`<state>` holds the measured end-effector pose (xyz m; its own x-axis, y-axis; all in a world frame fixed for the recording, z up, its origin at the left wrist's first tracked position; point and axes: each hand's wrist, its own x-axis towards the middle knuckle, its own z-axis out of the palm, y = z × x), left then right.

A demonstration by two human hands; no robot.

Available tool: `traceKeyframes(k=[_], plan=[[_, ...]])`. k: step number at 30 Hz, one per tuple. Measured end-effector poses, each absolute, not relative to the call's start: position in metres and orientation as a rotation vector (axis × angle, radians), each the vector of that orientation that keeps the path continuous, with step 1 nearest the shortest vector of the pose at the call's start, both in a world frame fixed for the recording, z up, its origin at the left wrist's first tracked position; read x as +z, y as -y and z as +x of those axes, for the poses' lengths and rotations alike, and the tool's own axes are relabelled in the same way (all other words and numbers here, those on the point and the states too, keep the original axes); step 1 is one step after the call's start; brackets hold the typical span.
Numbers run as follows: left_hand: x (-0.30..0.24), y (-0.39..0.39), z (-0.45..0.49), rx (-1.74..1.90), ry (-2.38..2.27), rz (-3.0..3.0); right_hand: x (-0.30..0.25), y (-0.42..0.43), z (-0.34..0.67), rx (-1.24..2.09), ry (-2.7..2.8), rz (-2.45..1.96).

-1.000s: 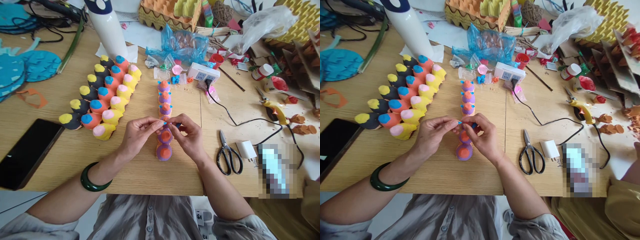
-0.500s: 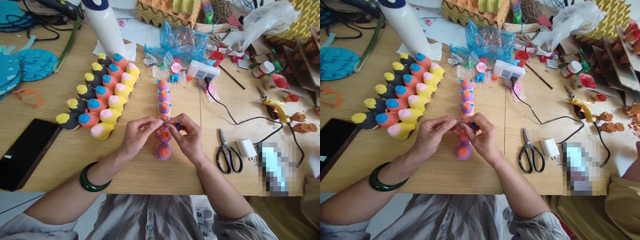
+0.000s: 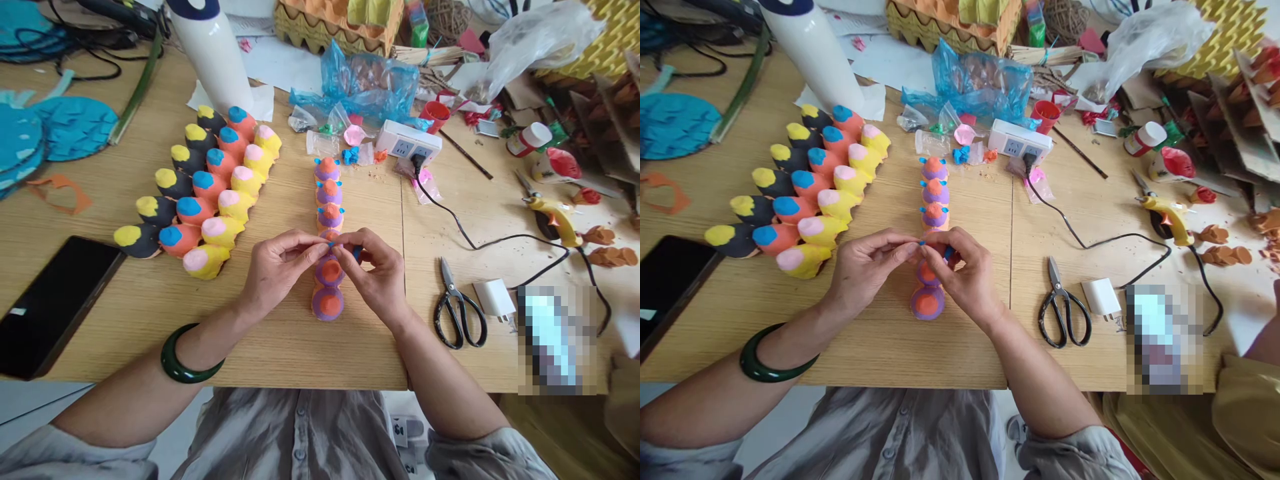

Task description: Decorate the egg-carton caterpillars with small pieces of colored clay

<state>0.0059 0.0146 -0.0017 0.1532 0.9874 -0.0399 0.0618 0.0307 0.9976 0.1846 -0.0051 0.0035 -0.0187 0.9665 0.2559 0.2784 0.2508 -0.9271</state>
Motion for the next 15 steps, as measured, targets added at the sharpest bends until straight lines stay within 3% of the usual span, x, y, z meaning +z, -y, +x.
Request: traceKeyframes(k=[15], plan=[[-0.013,-0.041,-0.003,0.884,-1.127,1.069,-0.036,-0.023,0.204,1.087,1.008,-1.403]])
